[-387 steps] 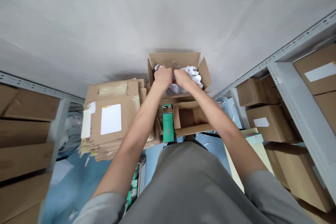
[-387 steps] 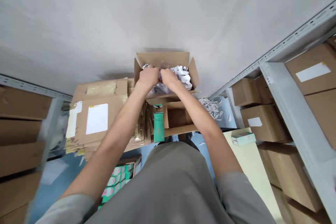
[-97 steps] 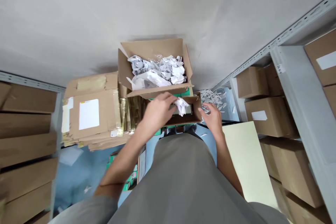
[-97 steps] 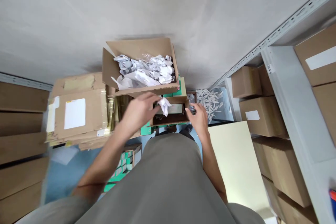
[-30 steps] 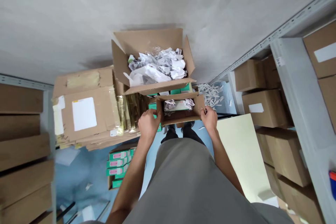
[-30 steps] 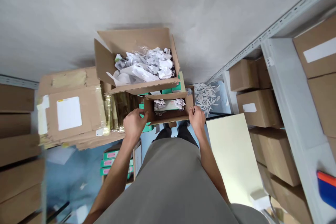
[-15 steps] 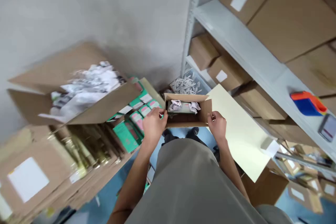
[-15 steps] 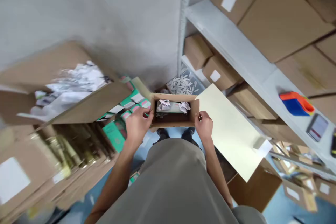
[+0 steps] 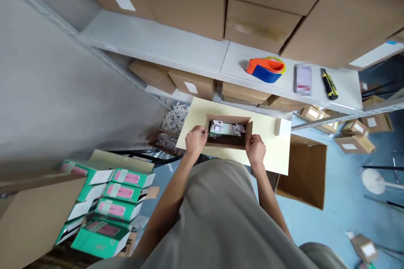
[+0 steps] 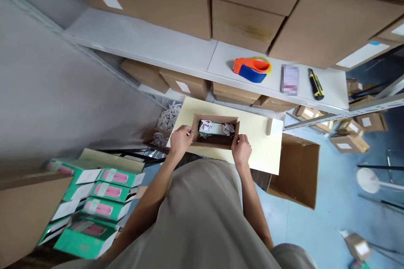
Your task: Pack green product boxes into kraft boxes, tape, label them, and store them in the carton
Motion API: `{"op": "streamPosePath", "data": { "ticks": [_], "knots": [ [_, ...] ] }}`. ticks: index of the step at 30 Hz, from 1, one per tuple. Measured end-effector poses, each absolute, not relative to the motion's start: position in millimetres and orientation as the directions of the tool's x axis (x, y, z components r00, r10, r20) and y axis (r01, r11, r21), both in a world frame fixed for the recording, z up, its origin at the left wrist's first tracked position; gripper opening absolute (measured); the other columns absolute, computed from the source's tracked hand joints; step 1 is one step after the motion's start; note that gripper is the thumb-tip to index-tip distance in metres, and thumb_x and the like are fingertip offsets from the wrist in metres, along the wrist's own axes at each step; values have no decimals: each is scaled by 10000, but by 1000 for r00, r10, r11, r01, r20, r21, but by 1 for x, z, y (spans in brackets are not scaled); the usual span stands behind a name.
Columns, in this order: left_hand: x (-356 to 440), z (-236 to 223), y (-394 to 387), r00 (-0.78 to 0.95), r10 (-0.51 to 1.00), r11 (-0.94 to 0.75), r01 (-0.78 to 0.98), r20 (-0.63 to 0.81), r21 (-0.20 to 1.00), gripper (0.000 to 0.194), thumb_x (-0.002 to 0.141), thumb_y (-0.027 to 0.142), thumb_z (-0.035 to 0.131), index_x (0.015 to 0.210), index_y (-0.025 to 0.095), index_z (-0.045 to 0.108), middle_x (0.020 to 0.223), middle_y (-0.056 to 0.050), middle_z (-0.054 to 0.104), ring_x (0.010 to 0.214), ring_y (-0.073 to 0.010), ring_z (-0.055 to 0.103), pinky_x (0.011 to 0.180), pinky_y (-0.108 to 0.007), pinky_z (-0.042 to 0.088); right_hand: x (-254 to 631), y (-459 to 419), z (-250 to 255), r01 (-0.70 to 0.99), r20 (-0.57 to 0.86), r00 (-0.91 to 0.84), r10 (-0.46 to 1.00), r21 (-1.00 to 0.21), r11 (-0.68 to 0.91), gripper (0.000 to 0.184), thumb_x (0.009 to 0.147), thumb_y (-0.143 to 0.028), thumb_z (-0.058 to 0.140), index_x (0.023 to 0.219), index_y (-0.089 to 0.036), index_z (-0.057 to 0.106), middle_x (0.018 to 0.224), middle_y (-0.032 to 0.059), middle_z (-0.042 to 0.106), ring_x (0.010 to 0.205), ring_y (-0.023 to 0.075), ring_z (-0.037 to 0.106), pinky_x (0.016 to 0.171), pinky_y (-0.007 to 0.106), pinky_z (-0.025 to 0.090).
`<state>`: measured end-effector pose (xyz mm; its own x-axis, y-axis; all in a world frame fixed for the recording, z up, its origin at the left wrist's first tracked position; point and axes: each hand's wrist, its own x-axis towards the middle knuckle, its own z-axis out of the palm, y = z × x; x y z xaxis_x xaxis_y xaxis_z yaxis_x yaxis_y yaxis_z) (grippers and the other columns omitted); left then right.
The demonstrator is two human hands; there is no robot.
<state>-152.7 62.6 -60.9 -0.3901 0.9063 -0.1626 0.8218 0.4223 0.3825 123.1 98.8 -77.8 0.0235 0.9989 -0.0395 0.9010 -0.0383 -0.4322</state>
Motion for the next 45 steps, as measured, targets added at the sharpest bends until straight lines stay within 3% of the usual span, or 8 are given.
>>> {"op": "streamPosePath", "data": {
  "ticks": [9,15,21,27,32,38,41,45],
  "knots": [
    [-125,-93,91,-238,950,308,821,-202,481,153,1072,232,626,1091,221,777,1223,-109,823,996,-261,808,907,-352,586,159,108,-115,863,-128,90,988,-484,-142,269,1126,-330,530,1112,-167,744,1118,127,759,739,195,632,672,317,383],
    [-121,-111,64,43,984,83,751,-174,656,724,978,502,820,1604,237,572,1597,-143,670,1450,-341,683,1178,-432,583,180,96,-121,662,-53,-276,960,-734,150,732,1007,-616,742,1601,-211,603,1628,191,643,1425,372,660,1120,514,594],
    [-118,-138,71,-5,979,130,783,-202,608,791,1029,432,743,1709,188,419,1624,-215,630,1475,-384,665,1177,-499,602,184,106,-136,734,-207,-296,932,-674,84,544,1047,-478,689,1532,-232,673,1367,170,787,1281,374,744,1138,570,604],
    [-132,-140,108,52,999,-43,863,-4,503,1107,918,264,826,1802,133,172,1795,-289,390,1703,-444,368,1370,-594,389,174,138,-150,840,-110,-99,989,-542,24,1038,947,-367,740,1812,-158,206,1780,285,378,1619,439,459,1238,618,518],
    [-139,-129,112,106,994,-86,879,-17,469,1098,901,240,843,1794,137,211,1769,-296,419,1690,-436,387,1378,-588,364,177,142,-150,802,3,-248,969,-560,207,804,971,-344,714,1707,-191,428,1679,242,538,1563,406,515,1283,632,477],
    [-136,-124,110,136,990,-106,879,-31,465,1038,927,201,769,1800,154,211,1788,-251,407,1689,-401,382,1383,-542,348,180,137,-150,794,41,-203,978,-578,189,994,1023,-362,649,1828,-138,110,1877,257,229,1732,390,297,1332,615,426],
    [-135,-124,109,103,992,-63,896,-68,439,919,961,229,744,1774,158,321,1626,-242,581,1571,-400,512,1311,-536,423,182,138,-152,785,27,-245,969,-581,214,763,1053,-345,616,1752,-153,379,1715,233,539,1645,375,444,1300,615,453],
    [-137,-129,103,106,985,-29,886,-139,463,700,999,240,728,1666,176,526,1458,-193,724,1448,-369,611,1240,-496,486,184,133,-159,794,33,-259,965,-561,233,315,1083,-369,613,1271,-182,783,1457,196,747,1526,387,554,1226,612,503]
  ]
}}
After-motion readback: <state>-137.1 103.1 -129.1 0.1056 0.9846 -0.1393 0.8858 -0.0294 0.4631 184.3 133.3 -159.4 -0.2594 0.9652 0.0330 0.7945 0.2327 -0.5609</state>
